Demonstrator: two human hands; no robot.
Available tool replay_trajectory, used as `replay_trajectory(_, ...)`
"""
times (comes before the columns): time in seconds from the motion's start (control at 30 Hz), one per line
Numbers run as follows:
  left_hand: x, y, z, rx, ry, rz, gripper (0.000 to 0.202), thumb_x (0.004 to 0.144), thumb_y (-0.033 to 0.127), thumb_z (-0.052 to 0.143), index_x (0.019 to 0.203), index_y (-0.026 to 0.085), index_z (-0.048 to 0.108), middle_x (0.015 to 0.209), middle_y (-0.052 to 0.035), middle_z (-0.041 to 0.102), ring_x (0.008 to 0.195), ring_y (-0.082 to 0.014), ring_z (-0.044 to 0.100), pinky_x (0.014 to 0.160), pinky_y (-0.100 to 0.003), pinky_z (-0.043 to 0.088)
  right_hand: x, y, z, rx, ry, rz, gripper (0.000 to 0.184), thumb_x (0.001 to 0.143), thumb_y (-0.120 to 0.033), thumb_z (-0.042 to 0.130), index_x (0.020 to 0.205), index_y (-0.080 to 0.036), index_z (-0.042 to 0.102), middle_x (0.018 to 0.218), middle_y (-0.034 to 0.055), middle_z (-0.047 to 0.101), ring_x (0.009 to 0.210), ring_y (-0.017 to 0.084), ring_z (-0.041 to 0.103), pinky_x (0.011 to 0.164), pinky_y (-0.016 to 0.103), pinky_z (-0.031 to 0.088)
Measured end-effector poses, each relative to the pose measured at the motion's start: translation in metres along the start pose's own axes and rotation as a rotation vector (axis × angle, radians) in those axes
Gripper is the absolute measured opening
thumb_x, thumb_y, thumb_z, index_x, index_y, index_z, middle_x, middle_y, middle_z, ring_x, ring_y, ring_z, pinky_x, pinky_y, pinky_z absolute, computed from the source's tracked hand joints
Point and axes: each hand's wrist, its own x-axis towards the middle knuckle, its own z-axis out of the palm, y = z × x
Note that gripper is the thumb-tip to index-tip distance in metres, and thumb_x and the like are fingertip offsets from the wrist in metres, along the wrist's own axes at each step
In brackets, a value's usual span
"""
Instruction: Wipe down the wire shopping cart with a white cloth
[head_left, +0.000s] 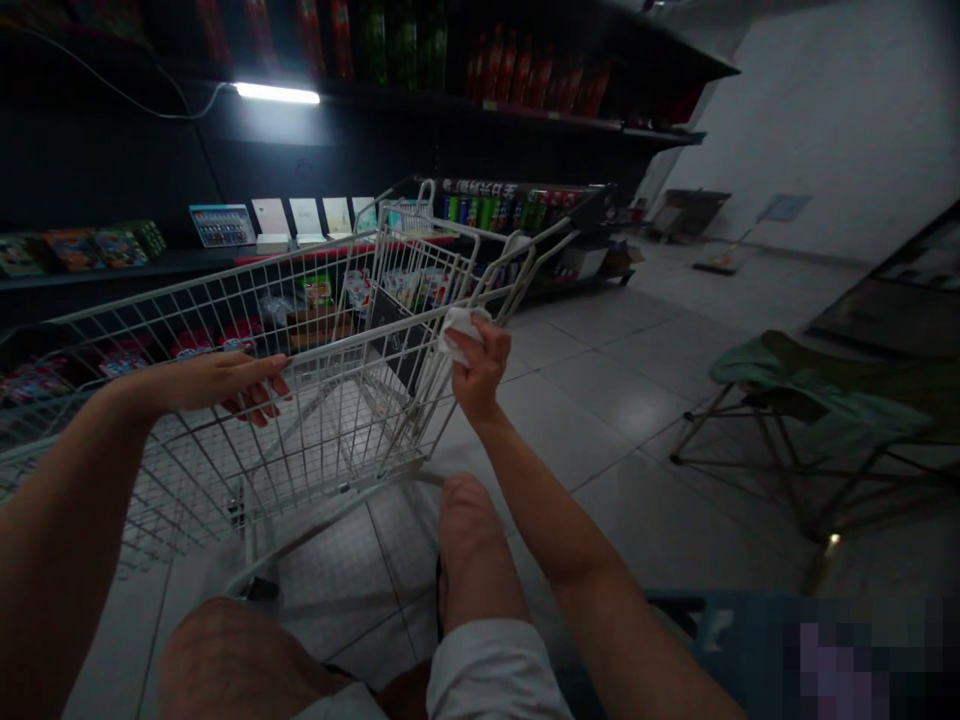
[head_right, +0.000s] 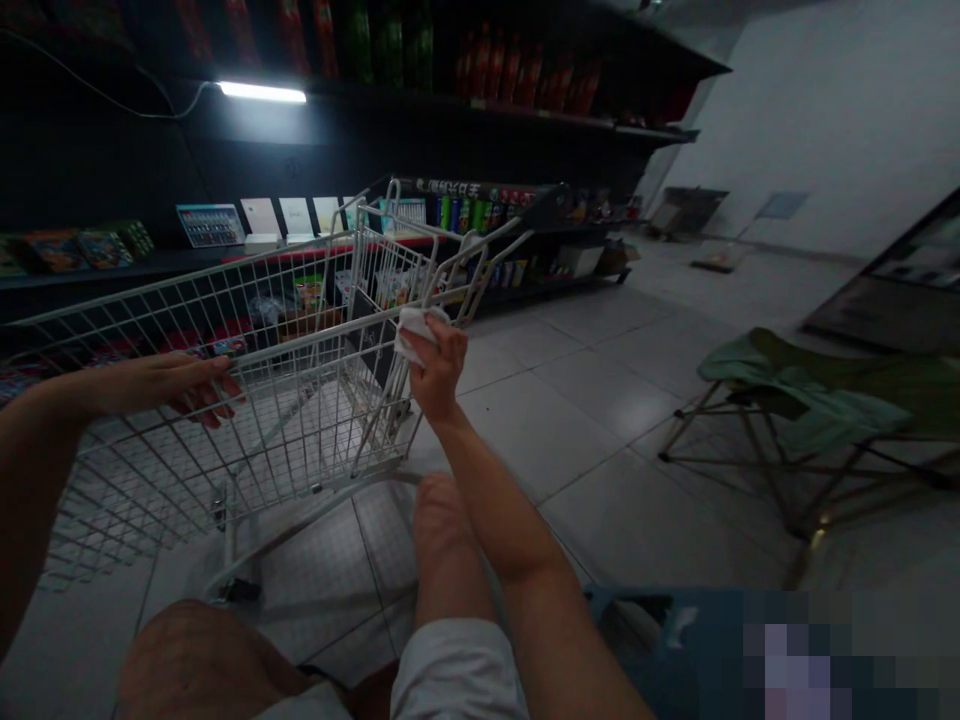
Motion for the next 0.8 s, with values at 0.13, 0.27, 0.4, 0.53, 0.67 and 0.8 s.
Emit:
replay_trajectory(0.13,-0.005,-0.005,-0.003,-0.02,0.019,-0.024,0.073,0.085,0.075,0.034,0.106,0.013,0.068,0.09,-0.0096,0.077,0.088,-0.0271,0.072,0.078,-0.03,0.053,-0.002,0.011,-0.026,0.083,-0.163,-0.149,0.037,0.086,-0.01,0.048,0.106,-0.03,0.072,0.116,0.0046,0.058,0.109,0.02,0.053,0.096,0.038,0.046)
replay_trajectory(0.27,-0.005,-0.015,-0.006,-0.04,0.04,-0.034,0.07,0.084,0.076,0.036,0.103,0.016,0.069,0.084,-0.0073,0.077,0.087,-0.0273,0.072,0.077,-0.032,0.053,0.071,0.073,-0.038,-0.071,0.09,0.039,0.035,0.091,-0.02,0.044,0.118,-0.021,0.067,0.123,0.0105,0.051,0.118,0.025,0.048,0.1,0.048,0.041)
replay_trajectory(0.4,-0.003,-0.025,-0.008,-0.008,0.055,-0.018,0.069,0.082,0.077,0.036,0.097,0.02,0.072,0.081,-0.0048,0.077,0.084,-0.0266,0.072,0.078,-0.033,0.053,0.121,0.094,-0.02,-0.065,0.166,0.167,0.04,0.088,-0.014,0.041,0.12,-0.016,0.066,0.122,0.0127,0.049,0.117,0.025,0.048,0.102,0.05,0.04)
replay_trajectory(0.53,-0.006,-0.031,-0.012,-0.023,0.066,-0.031,0.068,0.081,0.078,0.038,0.093,0.022,0.073,0.078,-0.0034,0.076,0.083,-0.0262,0.071,0.082,-0.036,0.054,0.087,0.048,0.001,-0.054,0.079,0.12,0.043,0.089,-0.014,0.039,0.124,-0.024,0.063,0.123,0.0093,0.05,0.12,0.024,0.048,0.101,0.048,0.041)
replay_trajectory(0.67,-0.012,-0.024,-0.02,0.074,0.087,-0.052,0.067,0.081,0.077,0.041,0.09,0.02,0.075,0.095,-0.0042,0.077,0.097,-0.0271,0.067,0.091,-0.035,0.05,-0.004,-0.015,0.019,0.127,-0.108,0.05,0.042,0.083,-0.01,0.046,0.114,-0.027,0.069,0.122,0.0069,0.055,0.117,0.023,0.052,0.1,0.043,0.043)
replay_trajectory(0.8,-0.004,0.018,-0.021,0.337,0.219,-0.034,0.076,0.08,0.079,0.041,0.108,0.016,0.071,0.111,-0.0086,0.072,0.107,-0.0289,0.061,0.101,-0.039,0.042,-0.107,-0.065,0.038,0.29,-0.289,0.161,0.033,0.078,-0.007,0.053,0.095,-0.025,0.076,0.117,0.0074,0.063,0.112,0.024,0.055,0.099,0.043,0.044)
